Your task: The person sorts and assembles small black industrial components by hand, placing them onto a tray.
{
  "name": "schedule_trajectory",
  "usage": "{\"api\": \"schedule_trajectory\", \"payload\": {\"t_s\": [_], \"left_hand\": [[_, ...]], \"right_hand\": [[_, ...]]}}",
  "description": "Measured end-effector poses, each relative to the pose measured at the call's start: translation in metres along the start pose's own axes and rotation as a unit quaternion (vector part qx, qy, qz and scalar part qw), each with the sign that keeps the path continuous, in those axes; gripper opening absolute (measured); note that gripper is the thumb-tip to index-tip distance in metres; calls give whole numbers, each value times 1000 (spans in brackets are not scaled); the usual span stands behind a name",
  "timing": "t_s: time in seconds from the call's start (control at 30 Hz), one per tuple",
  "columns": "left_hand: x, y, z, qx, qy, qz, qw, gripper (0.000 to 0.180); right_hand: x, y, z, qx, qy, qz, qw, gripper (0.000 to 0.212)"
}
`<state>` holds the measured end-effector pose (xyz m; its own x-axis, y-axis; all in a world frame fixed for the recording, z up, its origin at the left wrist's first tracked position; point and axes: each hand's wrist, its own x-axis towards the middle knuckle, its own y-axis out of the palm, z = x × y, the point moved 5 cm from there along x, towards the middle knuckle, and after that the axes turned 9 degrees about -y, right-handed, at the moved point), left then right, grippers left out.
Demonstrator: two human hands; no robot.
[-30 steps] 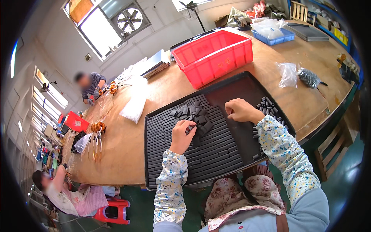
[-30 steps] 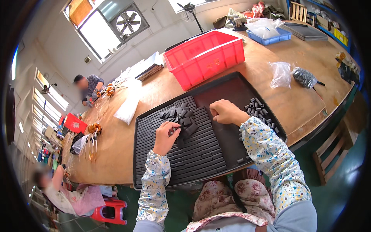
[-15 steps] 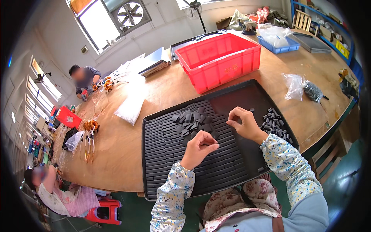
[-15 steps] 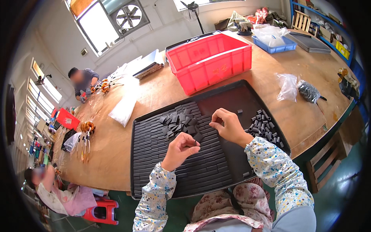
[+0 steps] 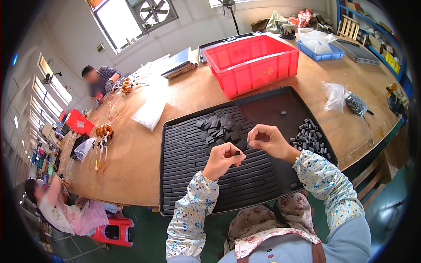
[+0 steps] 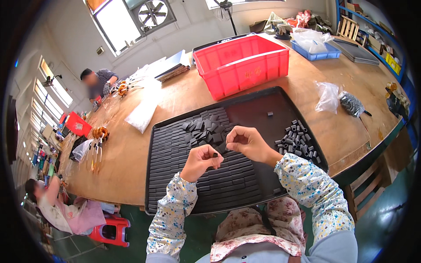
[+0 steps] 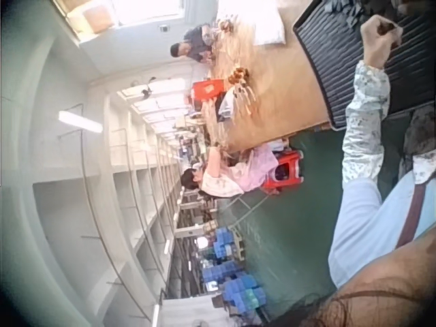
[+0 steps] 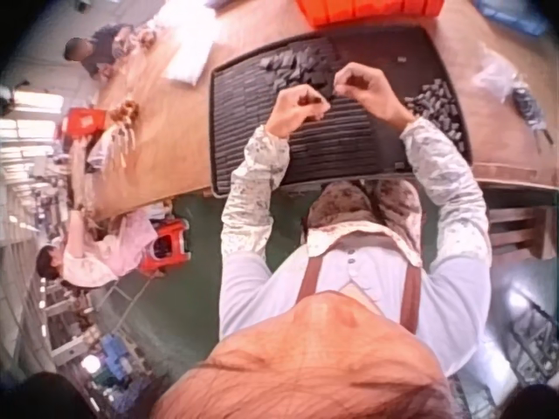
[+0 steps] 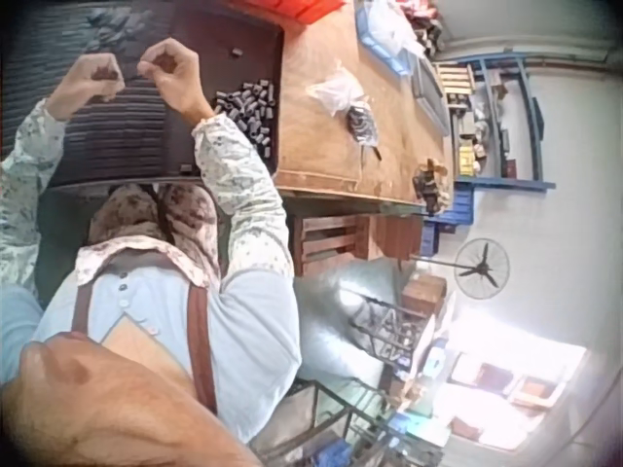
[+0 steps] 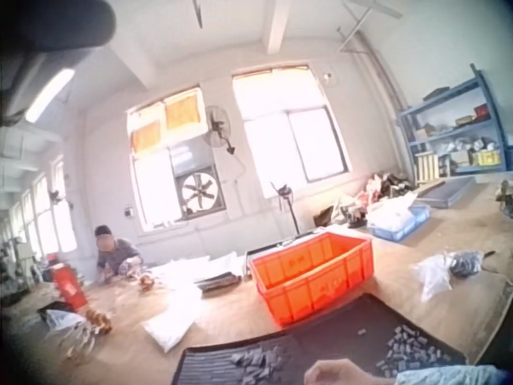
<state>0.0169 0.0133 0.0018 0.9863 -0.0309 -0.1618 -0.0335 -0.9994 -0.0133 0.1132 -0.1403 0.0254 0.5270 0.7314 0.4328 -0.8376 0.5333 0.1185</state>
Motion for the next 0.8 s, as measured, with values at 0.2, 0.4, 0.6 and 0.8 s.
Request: {"api": "schedule_trajectory", "payload": {"t_s": [0.2, 0.4, 0.6, 0.8], "left_hand": [[-2, 5, -1, 38, 26, -21, 999, 26], [-3, 14, -7, 30, 39, -8, 999, 27], [-3, 14, -1, 40, 5, 7, 999, 20], [-1, 15, -9, 35, 28, -30, 999, 22]], "right_hand": [[-4, 9, -2, 48, 4, 19, 999, 10], [-10, 20, 18, -277, -168, 165, 932, 30], [-7, 20, 20, -295, -165, 219, 915, 30], [-6, -15, 5, -109, -8, -3, 994, 13]]}}
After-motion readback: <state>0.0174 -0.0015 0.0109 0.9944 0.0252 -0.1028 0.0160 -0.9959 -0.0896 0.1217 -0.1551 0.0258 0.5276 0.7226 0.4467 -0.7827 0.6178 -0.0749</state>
